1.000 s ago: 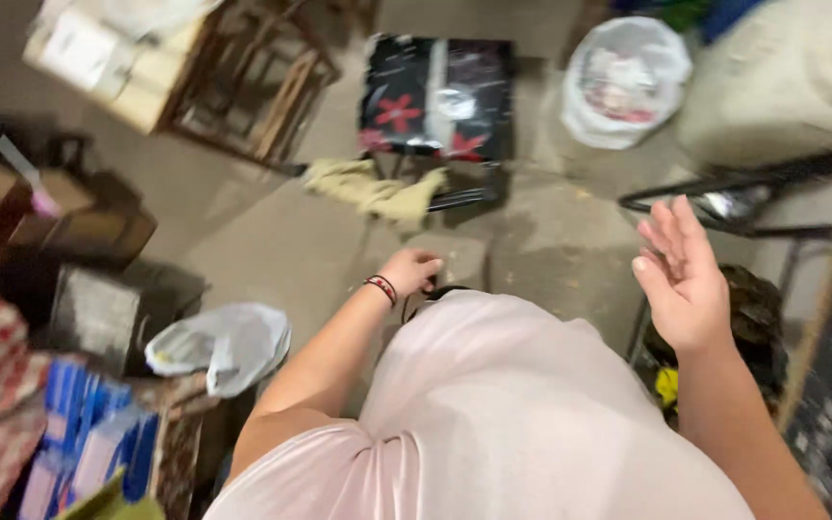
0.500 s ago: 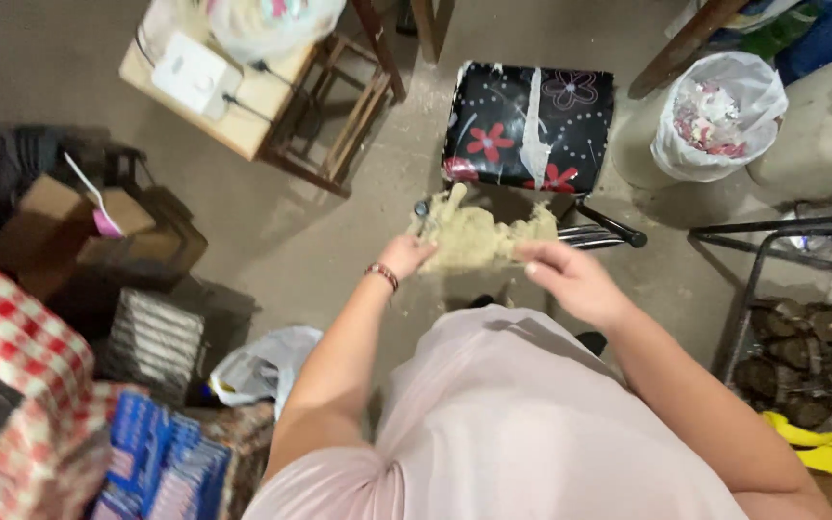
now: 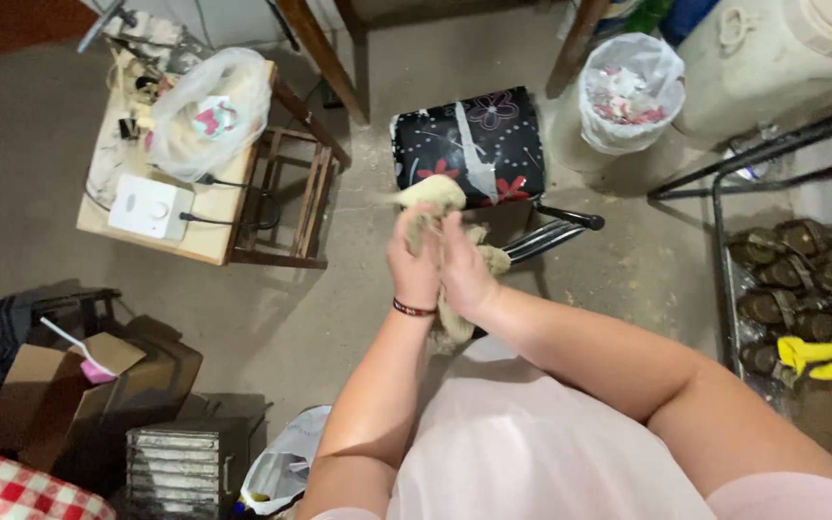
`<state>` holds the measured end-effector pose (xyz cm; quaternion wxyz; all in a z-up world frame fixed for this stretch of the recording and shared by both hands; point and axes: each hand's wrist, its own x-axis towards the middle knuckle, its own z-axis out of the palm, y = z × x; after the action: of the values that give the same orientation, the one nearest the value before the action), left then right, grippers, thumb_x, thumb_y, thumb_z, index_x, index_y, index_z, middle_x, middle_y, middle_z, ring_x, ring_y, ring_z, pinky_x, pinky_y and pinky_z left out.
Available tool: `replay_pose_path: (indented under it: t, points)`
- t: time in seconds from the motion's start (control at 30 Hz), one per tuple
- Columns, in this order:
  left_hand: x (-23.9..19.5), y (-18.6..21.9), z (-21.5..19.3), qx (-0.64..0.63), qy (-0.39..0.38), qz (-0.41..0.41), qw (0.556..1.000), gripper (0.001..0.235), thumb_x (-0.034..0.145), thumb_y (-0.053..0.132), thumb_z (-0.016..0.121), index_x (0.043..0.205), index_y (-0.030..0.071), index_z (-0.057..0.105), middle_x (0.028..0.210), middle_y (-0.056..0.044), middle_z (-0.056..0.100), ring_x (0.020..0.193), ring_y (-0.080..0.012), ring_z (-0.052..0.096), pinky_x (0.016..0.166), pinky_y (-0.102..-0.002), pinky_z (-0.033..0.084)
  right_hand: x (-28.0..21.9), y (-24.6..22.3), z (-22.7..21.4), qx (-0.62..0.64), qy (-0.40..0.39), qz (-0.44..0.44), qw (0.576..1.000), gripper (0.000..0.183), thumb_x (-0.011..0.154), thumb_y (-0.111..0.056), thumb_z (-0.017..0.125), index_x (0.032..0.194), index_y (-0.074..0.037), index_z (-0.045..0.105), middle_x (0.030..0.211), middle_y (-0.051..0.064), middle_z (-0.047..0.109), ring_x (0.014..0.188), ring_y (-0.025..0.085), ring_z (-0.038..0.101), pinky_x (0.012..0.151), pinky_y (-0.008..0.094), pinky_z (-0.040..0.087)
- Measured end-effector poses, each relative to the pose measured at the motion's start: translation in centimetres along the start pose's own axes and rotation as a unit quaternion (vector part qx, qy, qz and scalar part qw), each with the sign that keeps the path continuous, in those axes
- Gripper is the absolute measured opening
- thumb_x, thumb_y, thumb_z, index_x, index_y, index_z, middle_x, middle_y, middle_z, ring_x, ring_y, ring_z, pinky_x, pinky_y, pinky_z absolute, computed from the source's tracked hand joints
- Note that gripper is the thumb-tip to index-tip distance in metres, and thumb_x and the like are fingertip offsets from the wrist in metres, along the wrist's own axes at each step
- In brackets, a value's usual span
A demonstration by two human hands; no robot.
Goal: The person cleans a black table surface with a yellow cloth, then retrieves a small white container from a drawer. They open the container and use a green spoon to scoop a white powder from a larger jar into a small bowl. The person then wipes their hands with a beige cloth and continues to mix the powder in the bowl with the green spoon.
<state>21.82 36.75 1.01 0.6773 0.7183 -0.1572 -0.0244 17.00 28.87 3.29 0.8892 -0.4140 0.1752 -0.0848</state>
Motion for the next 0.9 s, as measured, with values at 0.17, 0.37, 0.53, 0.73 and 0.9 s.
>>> replay_pose_path:
  t: [0.17, 0.37, 0.53, 0.73, 0.9]
  points:
    - [2.6, -2.6, 0.4, 0.019, 0.167, -0.148, 0.975, 0.072, 0.1, 0.052, 0.067, 0.139, -0.008, 0.058, 0.137, -0.034, 0.062, 0.135, -0.0391, 0.057, 0.119, -0.05, 0.04, -0.6, -1.0, 1.5, -0.167, -0.194, -0.186, 0.949, 0.085, 0.109, -0.06, 0.018, 0.158, 0.008, 0.033, 0.165, 0.024, 0.035, 0.156, 0.029, 0.027, 0.133, 0.05, 0.009]
    - [3.7, -7.4, 1.9, -0.077, 0.101, -0.158, 0.979, 0.062, 0.107, 0.062, 0.049, 0.076, 0.012, 0.07, 0.074, -0.003, 0.069, 0.079, -0.0163, 0.061, 0.081, -0.034, 0.05, -1.8, -2.3, -2.2, -0.375, -0.284, -0.227, 0.853, 0.091, 0.107, -0.064, 0.025, 0.168, -0.002, -0.001, 0.175, 0.02, -0.004, 0.16, 0.034, 0.004, 0.13, 0.048, 0.005]
    - [2.7, -0.2, 3.1, -0.164, 0.121, -0.232, 0.951, 0.062, 0.104, 0.061, 0.054, 0.096, 0.005, 0.078, 0.098, -0.015, 0.077, 0.096, -0.0201, 0.066, 0.098, -0.043, 0.053, -3.7, -4.5, -4.7, -0.522, -0.275, -0.27, 0.761, 0.103, 0.102, -0.065, 0.043, 0.167, 0.0, -0.004, 0.171, 0.027, 0.02, 0.153, 0.039, 0.034, 0.121, 0.049, 0.034]
    - [2.4, 8.5, 2.7, -0.154, 0.169, -0.335, 0.914, 0.087, 0.09, 0.081, 0.044, 0.121, 0.006, 0.076, 0.121, -0.018, 0.075, 0.118, -0.0279, 0.069, 0.108, -0.039, 0.051, -5.0, -6.4, -8.1, -0.172, -0.131, 0.048, 0.975, 0.094, 0.1, -0.075, 0.026, 0.169, -0.024, -0.012, 0.159, 0.03, 0.042, 0.141, 0.053, 0.042, 0.116, 0.067, 0.033]
    - [-2.7, 7.9, 7.8, -0.272, 0.144, -0.308, 0.9, 0.068, 0.098, 0.067, 0.047, 0.115, 0.007, 0.074, 0.114, -0.015, 0.076, 0.107, -0.0241, 0.072, 0.098, -0.038, 0.056, -0.9, -0.2, -9.3, 0.039, 0.106, 0.09, 0.99, 0.062, 0.097, -0.047, 0.063, 0.153, -0.025, 0.05, 0.134, 0.005, 0.071, 0.113, 0.021, 0.072, 0.103, 0.038, 0.054]
